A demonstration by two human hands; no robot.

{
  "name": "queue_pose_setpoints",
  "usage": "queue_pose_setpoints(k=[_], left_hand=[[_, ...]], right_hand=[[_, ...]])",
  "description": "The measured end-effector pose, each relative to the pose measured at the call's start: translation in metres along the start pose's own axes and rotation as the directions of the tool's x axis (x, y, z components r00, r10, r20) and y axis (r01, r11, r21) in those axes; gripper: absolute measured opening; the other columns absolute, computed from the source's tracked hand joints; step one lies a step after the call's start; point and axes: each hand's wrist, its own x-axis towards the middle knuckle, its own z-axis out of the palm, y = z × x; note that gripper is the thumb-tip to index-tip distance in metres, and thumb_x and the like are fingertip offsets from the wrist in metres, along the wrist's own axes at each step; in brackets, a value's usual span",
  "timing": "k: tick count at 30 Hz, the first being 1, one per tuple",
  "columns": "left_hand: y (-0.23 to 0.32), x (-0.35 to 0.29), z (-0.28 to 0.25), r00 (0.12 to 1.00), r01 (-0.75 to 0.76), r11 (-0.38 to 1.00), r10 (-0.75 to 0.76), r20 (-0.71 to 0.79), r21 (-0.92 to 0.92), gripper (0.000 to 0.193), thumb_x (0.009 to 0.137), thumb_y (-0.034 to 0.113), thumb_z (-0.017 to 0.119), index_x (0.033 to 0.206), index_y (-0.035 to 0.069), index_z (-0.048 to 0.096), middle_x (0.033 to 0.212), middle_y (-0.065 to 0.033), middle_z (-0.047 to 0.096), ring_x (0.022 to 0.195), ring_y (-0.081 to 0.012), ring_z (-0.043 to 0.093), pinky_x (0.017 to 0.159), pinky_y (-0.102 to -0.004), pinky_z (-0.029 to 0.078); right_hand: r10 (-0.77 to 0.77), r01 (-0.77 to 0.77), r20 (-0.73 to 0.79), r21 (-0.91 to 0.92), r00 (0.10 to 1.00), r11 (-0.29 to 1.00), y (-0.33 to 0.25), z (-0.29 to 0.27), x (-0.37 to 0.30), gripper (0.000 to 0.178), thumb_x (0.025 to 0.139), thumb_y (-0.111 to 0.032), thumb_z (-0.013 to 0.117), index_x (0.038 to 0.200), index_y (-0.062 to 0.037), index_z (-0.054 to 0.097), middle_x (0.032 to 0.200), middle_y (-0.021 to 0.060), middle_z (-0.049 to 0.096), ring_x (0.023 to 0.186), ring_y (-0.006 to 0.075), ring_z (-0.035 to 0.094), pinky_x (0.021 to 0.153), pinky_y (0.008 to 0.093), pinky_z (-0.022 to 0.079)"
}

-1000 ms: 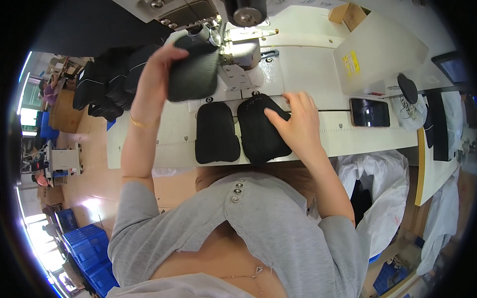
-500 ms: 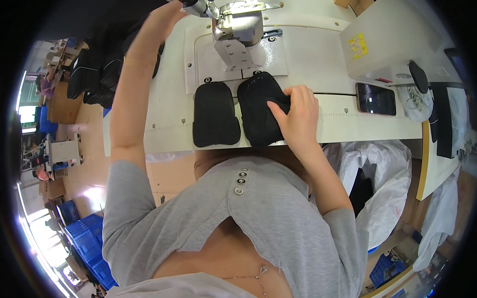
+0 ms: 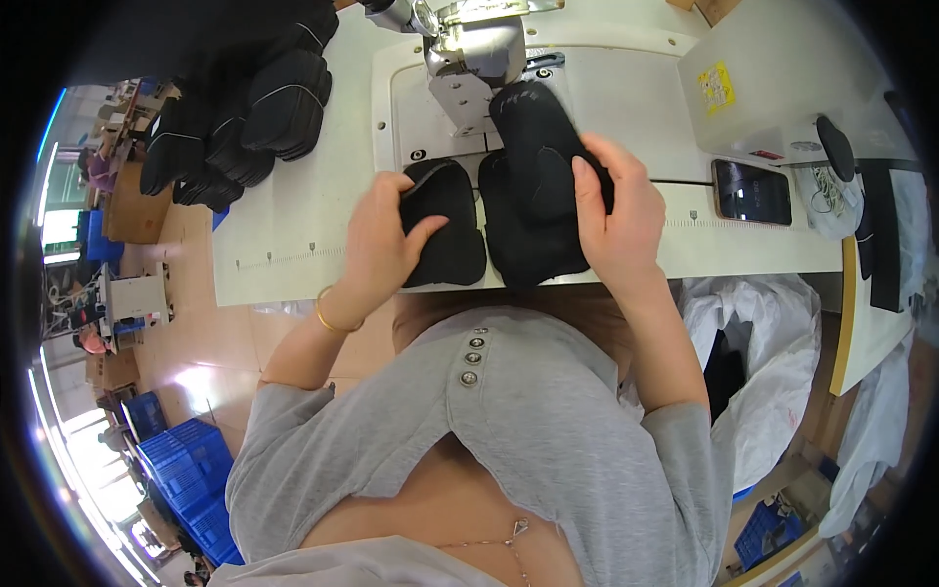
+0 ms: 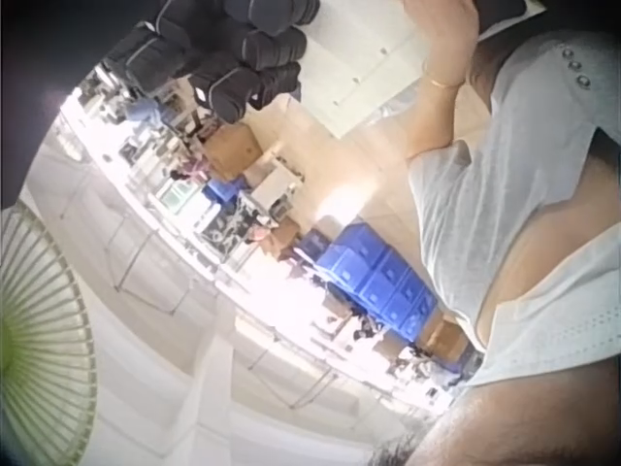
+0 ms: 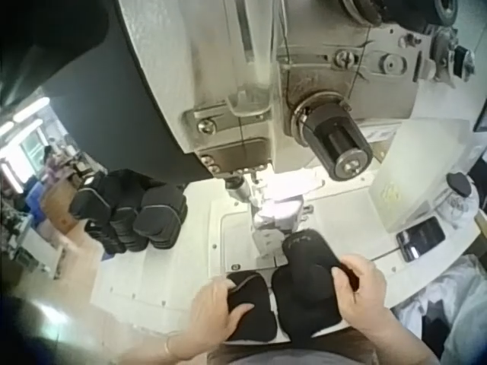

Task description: Stitching black fabric components of a shoe using an industrial sewing machine.

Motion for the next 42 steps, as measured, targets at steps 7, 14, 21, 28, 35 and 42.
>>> queue_pose_setpoints(k=[7, 14, 21, 28, 35, 42], left_hand=[[0.026, 0.033, -0.060, 0.880, 0.329, -0.227, -0.280, 0.385, -0.917, 0.030, 0.086, 0.001, 0.073, 0.114, -0.002, 0.066, 0.105, -0.0135, 0.071, 0.091, -0.0209, 0.071, 0.080, -0.0352, 0.060], [0.041, 0.032, -0.054, 0.956, 0.093, -0.175, -0.259, 0.137, -0.980, 0.024, 0.089, -0.002, 0.068, 0.114, -0.002, 0.066, 0.106, -0.0110, 0.071, 0.095, -0.0184, 0.070, 0.085, -0.0318, 0.058], [0.028, 0.033, -0.053, 0.964, 0.003, -0.129, -0.262, 0.037, -0.992, 0.026, 0.092, -0.004, 0.064, 0.117, -0.001, 0.064, 0.110, -0.0110, 0.070, 0.097, -0.0181, 0.069, 0.087, -0.0313, 0.058], [0.030, 0.033, -0.051, 0.949, 0.007, -0.106, -0.313, 0.040, -0.994, 0.027, 0.092, -0.002, 0.065, 0.119, -0.001, 0.062, 0.112, -0.0102, 0.069, 0.098, -0.0171, 0.068, 0.088, -0.0301, 0.056], [0.024, 0.042, -0.053, 0.945, -0.013, -0.036, -0.326, -0.001, -0.999, 0.025, 0.091, -0.002, 0.067, 0.115, -0.002, 0.065, 0.109, -0.0099, 0.070, 0.097, -0.0161, 0.068, 0.087, -0.0293, 0.056], [0.013, 0.086, -0.071, 0.967, -0.112, 0.328, -0.180, -0.179, -0.938, 0.024, 0.090, 0.000, 0.070, 0.113, -0.003, 0.065, 0.105, -0.0078, 0.071, 0.093, -0.0138, 0.068, 0.085, -0.0273, 0.055]], right_hand=[[0.019, -0.063, 0.153, 0.288, 0.988, 0.955, -0.040, -0.006, 0.020, 0.020, 0.091, 0.005, 0.062, 0.111, 0.0014, 0.063, 0.093, 0.0146, 0.068, 0.081, 0.0237, 0.066, 0.072, 0.0286, 0.051], [0.239, -0.570, 0.532, 0.639, 0.812, 0.516, -0.055, 0.007, 0.022, 0.012, 0.095, -0.001, 0.054, 0.104, 0.0012, 0.061, 0.103, 0.0100, 0.066, 0.080, 0.0145, 0.060, 0.072, 0.0263, 0.049], [0.295, -0.465, 0.371, 0.557, 0.880, 0.688, -0.062, 0.011, 0.007, 0.007, 0.089, -0.002, 0.067, 0.093, 0.0015, 0.062, 0.099, 0.0101, 0.066, 0.074, 0.0118, 0.062, 0.067, 0.0247, 0.052], [0.360, -0.501, 0.349, 0.590, 0.865, 0.633, -0.064, 0.014, 0.002, 0.008, 0.087, 0.001, 0.069, 0.088, 0.0026, 0.062, 0.086, 0.0083, 0.067, 0.069, 0.0117, 0.065, 0.065, 0.0236, 0.054], [0.408, -0.530, 0.350, 0.670, 0.843, 0.520, -0.072, 0.023, 0.011, 0.011, 0.090, 0.002, 0.066, 0.100, 0.0036, 0.062, 0.087, 0.0074, 0.067, 0.074, 0.0122, 0.068, 0.069, 0.0239, 0.057], [0.349, -0.755, 0.671, 0.556, 0.654, 0.347, -0.064, 0.027, 0.043, 0.017, 0.099, -0.007, 0.055, 0.103, 0.0067, 0.063, 0.086, 0.0129, 0.071, 0.074, 0.0165, 0.070, 0.066, 0.0256, 0.056]])
